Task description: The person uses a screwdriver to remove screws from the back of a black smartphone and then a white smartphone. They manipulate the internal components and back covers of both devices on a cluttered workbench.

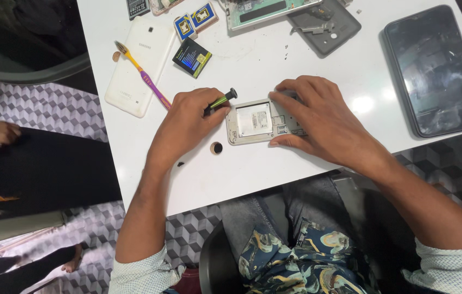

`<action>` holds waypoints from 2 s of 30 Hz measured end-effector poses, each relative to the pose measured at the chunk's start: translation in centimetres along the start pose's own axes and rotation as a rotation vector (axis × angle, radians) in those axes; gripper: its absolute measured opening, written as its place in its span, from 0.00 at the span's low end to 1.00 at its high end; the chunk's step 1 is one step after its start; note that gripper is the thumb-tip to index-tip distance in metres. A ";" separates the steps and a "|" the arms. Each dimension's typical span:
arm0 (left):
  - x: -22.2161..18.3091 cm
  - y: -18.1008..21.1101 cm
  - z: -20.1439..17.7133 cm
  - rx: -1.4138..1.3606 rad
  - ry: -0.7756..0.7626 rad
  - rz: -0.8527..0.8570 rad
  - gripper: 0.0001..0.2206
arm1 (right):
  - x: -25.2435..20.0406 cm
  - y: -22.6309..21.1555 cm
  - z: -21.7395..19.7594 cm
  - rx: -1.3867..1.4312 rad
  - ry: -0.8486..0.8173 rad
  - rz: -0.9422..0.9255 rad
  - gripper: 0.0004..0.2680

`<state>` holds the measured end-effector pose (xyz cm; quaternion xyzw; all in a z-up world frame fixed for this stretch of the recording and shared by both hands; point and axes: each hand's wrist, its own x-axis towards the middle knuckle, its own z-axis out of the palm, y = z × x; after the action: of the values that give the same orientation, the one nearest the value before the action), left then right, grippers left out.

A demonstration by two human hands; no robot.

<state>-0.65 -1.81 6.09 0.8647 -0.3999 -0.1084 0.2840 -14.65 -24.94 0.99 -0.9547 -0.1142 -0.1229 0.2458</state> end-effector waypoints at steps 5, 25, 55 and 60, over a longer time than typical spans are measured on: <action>0.1 0.5 0.0 0.137 -0.015 0.042 0.06 | -0.1 0.0 -0.1 0.015 0.001 0.012 0.31; 13.6 0.1 5.0 0.090 0.131 0.309 0.08 | -0.2 -0.2 -1.2 0.075 0.087 -0.079 0.29; 5.0 1.7 -1.3 -0.202 0.169 0.200 0.06 | -0.4 0.0 -0.8 0.100 0.077 -0.030 0.34; -0.8 0.0 -2.4 -0.509 0.221 0.018 0.09 | -1.0 0.0 -1.7 0.270 0.169 0.100 0.36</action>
<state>-0.12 -0.25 7.99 0.7685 -0.3340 -0.1081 0.5350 -15.87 -25.96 2.13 -0.9037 -0.0611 -0.1742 0.3863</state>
